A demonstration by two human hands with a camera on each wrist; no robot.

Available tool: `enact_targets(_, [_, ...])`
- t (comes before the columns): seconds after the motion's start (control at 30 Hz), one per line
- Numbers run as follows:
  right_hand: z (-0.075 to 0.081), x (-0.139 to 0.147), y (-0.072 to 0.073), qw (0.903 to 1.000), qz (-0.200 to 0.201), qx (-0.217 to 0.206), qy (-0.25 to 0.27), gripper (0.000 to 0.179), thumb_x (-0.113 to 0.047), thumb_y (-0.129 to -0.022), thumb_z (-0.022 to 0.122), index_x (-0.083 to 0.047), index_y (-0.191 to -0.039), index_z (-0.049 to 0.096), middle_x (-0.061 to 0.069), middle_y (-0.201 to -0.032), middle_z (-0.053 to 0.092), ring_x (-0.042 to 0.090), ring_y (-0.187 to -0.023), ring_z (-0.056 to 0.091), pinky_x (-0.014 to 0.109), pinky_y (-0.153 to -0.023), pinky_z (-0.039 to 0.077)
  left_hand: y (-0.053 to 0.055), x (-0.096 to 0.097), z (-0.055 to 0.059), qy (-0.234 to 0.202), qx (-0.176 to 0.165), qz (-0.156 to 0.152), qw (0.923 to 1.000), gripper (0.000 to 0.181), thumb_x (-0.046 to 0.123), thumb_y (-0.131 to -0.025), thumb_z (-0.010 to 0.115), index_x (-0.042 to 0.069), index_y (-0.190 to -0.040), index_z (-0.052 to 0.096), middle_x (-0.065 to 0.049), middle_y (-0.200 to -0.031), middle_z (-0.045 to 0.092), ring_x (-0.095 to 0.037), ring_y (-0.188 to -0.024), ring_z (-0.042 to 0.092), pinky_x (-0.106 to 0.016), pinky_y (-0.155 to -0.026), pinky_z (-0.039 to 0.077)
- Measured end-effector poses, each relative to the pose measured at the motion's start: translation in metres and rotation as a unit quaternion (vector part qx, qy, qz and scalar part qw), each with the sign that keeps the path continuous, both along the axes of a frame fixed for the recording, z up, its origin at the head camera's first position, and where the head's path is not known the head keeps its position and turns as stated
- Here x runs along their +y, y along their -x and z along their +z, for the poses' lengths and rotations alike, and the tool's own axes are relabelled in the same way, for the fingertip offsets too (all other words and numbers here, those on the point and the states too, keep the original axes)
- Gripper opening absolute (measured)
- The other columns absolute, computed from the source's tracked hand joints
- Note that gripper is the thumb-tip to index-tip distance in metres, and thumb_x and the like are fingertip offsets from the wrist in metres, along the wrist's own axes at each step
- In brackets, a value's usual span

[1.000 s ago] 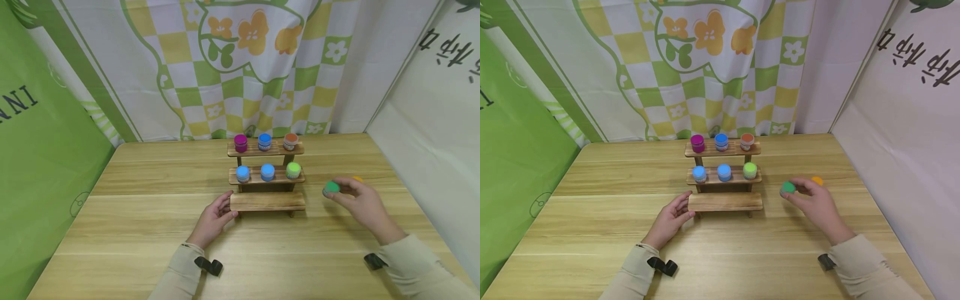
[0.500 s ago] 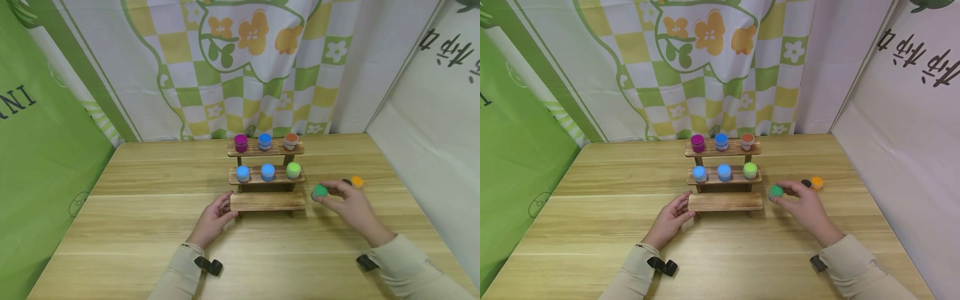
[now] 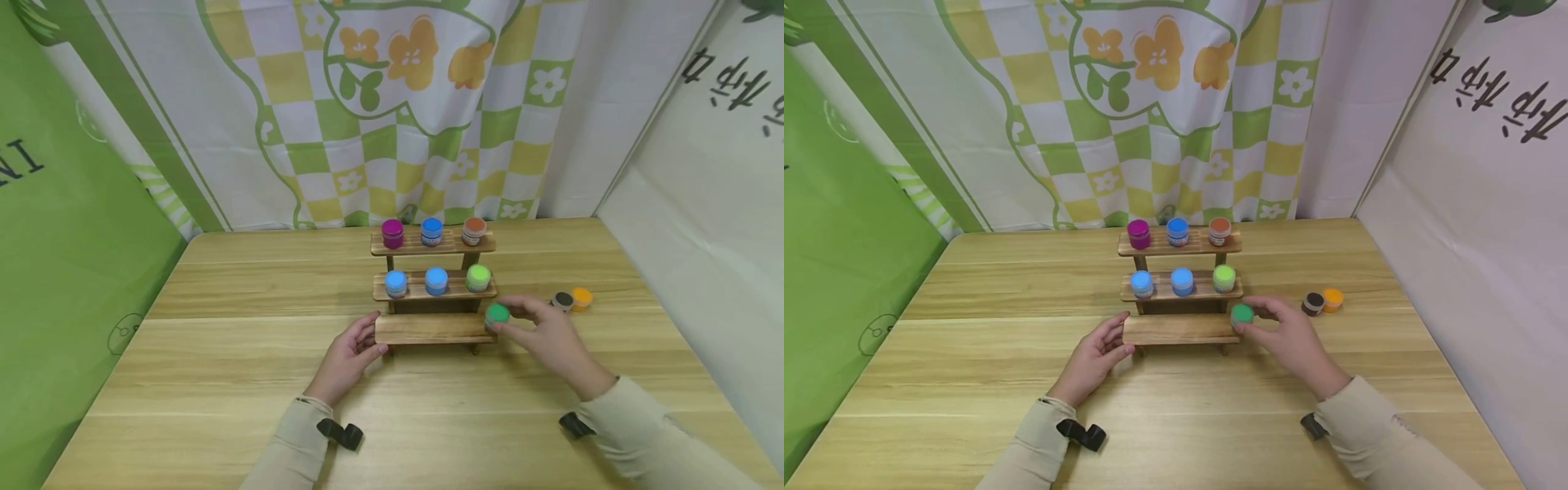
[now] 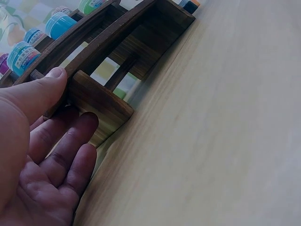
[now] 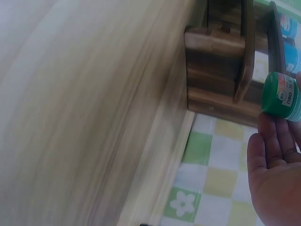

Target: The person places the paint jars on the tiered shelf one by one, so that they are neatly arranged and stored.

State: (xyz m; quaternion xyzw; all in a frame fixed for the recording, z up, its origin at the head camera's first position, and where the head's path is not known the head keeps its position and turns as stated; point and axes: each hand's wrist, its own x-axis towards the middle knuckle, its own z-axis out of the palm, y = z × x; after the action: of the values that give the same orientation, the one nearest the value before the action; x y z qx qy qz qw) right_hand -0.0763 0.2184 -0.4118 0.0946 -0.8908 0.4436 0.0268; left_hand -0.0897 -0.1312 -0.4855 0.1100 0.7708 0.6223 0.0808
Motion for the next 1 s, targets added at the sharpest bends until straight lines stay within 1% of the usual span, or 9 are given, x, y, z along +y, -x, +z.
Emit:
enact_targets(0.13, [-0.002, -0.009, 0.002, 0.9998, 0.007, -0.020, 0.005, 0.044, -0.026, -0.091, 0.077, -0.006, -0.128, 0.064, 0.013, -0.124, 0.067, 0.038, -0.119, 0.058, 0.061, -0.100, 0.046, 0.000, 0.000, 0.000, 0.003, 0.003, 0.001, 1.0000, 0.062, 0.016, -0.094, 0.072, 0.012, -0.150, 0.046, -0.012, -0.138, 0.061, -0.024, -0.115, 0.061, -0.037, -0.101, 0.049])
enact_targets(0.23, [-0.003, -0.015, 0.002, 0.9997, 0.010, -0.022, 0.008, 0.043, -0.024, -0.090, 0.078, -0.007, -0.127, 0.065, 0.013, -0.123, 0.067, 0.040, -0.120, 0.058, 0.061, -0.098, 0.048, -0.001, 0.001, 0.001, 0.009, 0.006, 0.001, 0.9999, 0.063, 0.018, -0.094, 0.073, 0.012, -0.150, 0.046, -0.012, -0.139, 0.060, -0.024, -0.115, 0.061, -0.039, -0.102, 0.049])
enact_targets(0.47, [-0.001, -0.027, 0.002, 0.9997, 0.014, -0.015, 0.015, 0.041, -0.021, -0.089, 0.079, -0.007, -0.125, 0.066, 0.011, -0.120, 0.068, 0.037, -0.115, 0.061, 0.056, -0.095, 0.052, 0.000, 0.000, -0.001, 0.013, 0.011, 0.001, 0.9998, 0.063, 0.020, -0.093, 0.073, 0.012, -0.150, 0.047, -0.013, -0.138, 0.060, -0.024, -0.117, 0.061, -0.040, -0.102, 0.049])
enact_targets(0.67, [-0.002, -0.034, 0.004, 0.9994, 0.025, -0.006, 0.025, 0.041, -0.021, -0.088, 0.080, -0.005, -0.124, 0.066, 0.012, -0.120, 0.067, 0.034, -0.113, 0.063, 0.054, -0.096, 0.052, -0.001, 0.000, -0.001, 0.012, 0.012, 0.001, 0.9999, 0.063, 0.020, -0.093, 0.073, 0.011, -0.150, 0.047, -0.013, -0.138, 0.061, -0.024, -0.116, 0.061, -0.039, -0.101, 0.049])
enact_targets(0.8, [-0.004, -0.039, 0.006, 0.9992, 0.029, -0.009, 0.026, 0.041, -0.020, -0.088, 0.080, -0.006, -0.125, 0.066, 0.010, -0.119, 0.068, 0.030, -0.110, 0.064, 0.052, -0.096, 0.052, 0.000, 0.000, -0.002, 0.013, 0.013, -0.001, 0.9998, 0.063, 0.021, -0.094, 0.073, 0.011, -0.150, 0.046, -0.013, -0.137, 0.062, -0.023, -0.114, 0.061, -0.038, -0.100, 0.050])
enact_targets(1.0, [-0.003, -0.050, 0.007, 0.9986, 0.036, -0.009, 0.039, 0.040, -0.018, -0.087, 0.080, -0.006, -0.124, 0.067, 0.010, -0.117, 0.069, 0.027, -0.107, 0.065, 0.048, -0.093, 0.055, 0.000, -0.001, -0.002, 0.015, 0.010, -0.003, 0.9998, 0.063, 0.022, -0.094, 0.073, 0.012, -0.150, 0.046, -0.012, -0.135, 0.063, -0.023, -0.112, 0.062, -0.037, -0.099, 0.051])
